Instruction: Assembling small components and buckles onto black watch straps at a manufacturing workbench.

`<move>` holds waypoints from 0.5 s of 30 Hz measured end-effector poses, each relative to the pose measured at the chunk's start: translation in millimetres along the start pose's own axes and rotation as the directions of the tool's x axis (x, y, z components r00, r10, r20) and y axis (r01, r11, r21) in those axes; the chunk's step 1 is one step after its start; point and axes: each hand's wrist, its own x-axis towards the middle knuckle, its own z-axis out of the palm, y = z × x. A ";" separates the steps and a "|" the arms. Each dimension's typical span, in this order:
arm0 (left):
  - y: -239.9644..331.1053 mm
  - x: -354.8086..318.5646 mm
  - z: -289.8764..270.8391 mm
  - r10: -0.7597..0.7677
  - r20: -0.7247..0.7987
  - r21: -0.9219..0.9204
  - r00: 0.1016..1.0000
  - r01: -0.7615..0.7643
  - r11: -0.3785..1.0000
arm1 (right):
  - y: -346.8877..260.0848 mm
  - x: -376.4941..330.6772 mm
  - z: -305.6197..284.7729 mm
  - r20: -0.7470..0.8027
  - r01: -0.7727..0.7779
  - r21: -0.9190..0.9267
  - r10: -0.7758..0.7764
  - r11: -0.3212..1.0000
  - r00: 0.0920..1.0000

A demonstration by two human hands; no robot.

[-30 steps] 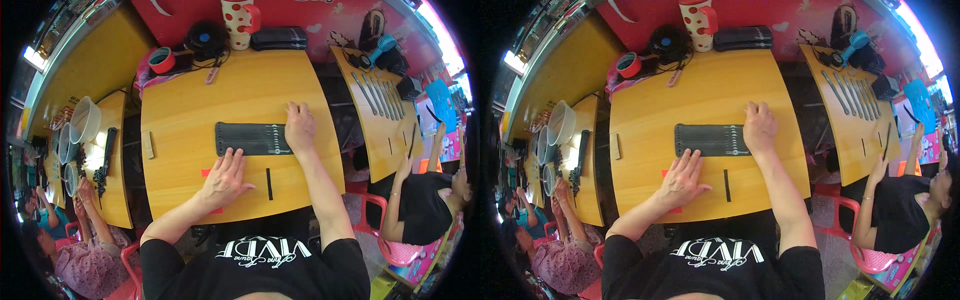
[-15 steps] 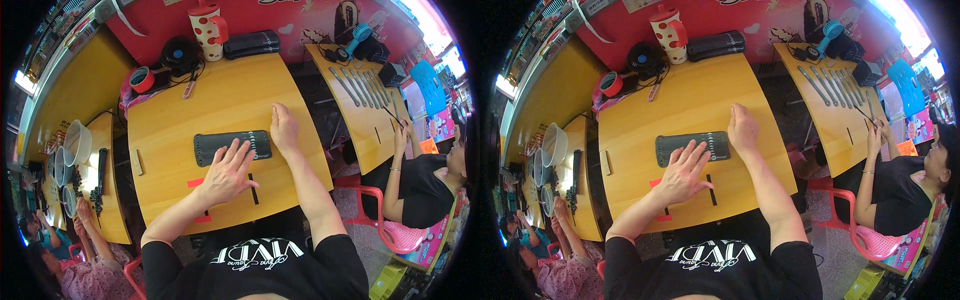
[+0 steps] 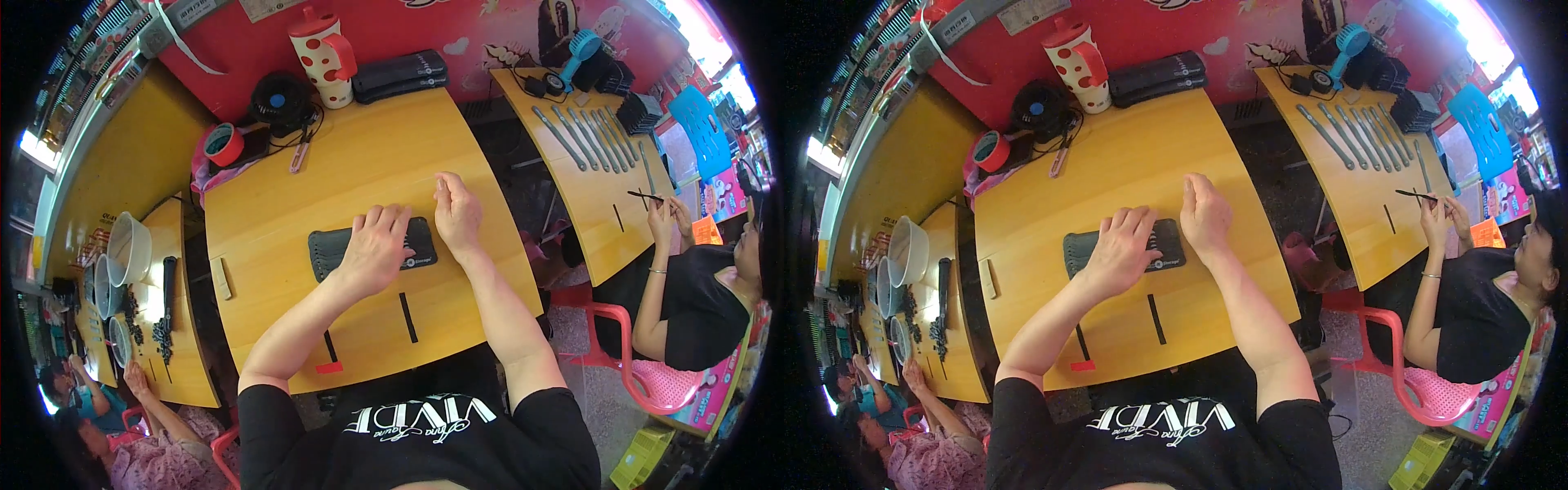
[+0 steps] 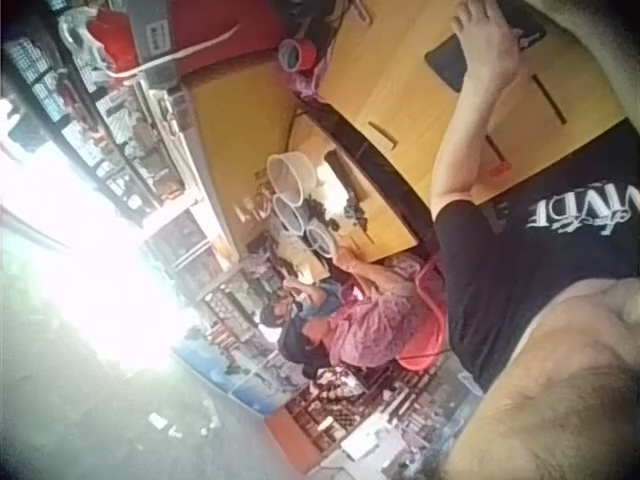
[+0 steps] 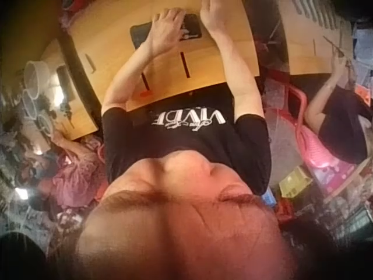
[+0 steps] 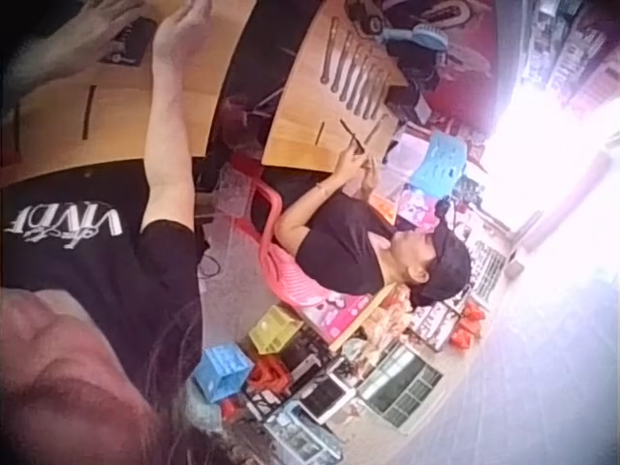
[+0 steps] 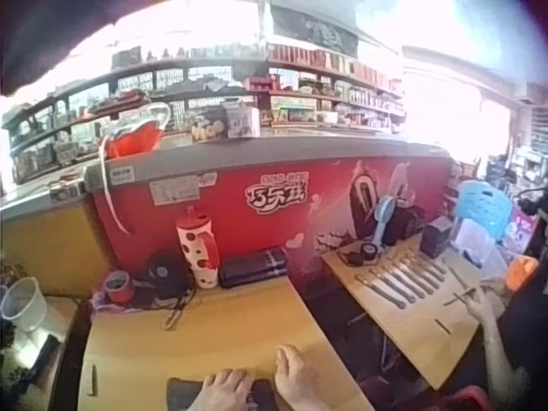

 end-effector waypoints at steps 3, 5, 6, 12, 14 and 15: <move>-4.0 31.2 -12.7 -0.142 0.176 0.012 0.974 0.142 0.990 | 3.1 -1.4 -4.3 0.031 -0.025 0.047 0.024 0.999 0.999; -20.7 45.3 -6.9 -0.191 0.253 -0.068 0.948 0.214 0.974 | 11.4 -2.7 -3.4 0.070 -0.046 0.211 0.032 0.976 0.997; -27.6 48.8 -7.6 -0.187 0.244 -0.055 0.952 0.206 0.977 | 10.0 -2.3 -4.6 0.057 -0.035 0.220 0.023 0.975 0.998; -46.8 53.5 -27.1 -0.267 0.272 -0.509 0.924 0.374 0.776 | -13.4 1.2 -24.2 0.227 -0.279 0.652 0.170 0.705 0.959; -36.0 55.3 -42.3 -0.365 0.206 -0.829 0.908 0.361 0.428 | -33.3 4.4 -42.5 0.435 -0.476 0.686 0.215 0.549 0.874; -37.8 55.9 -38.1 -0.360 0.181 -0.895 0.915 0.305 0.326 | -31.1 2.7 -40.0 0.433 -0.472 0.688 0.210 0.551 0.877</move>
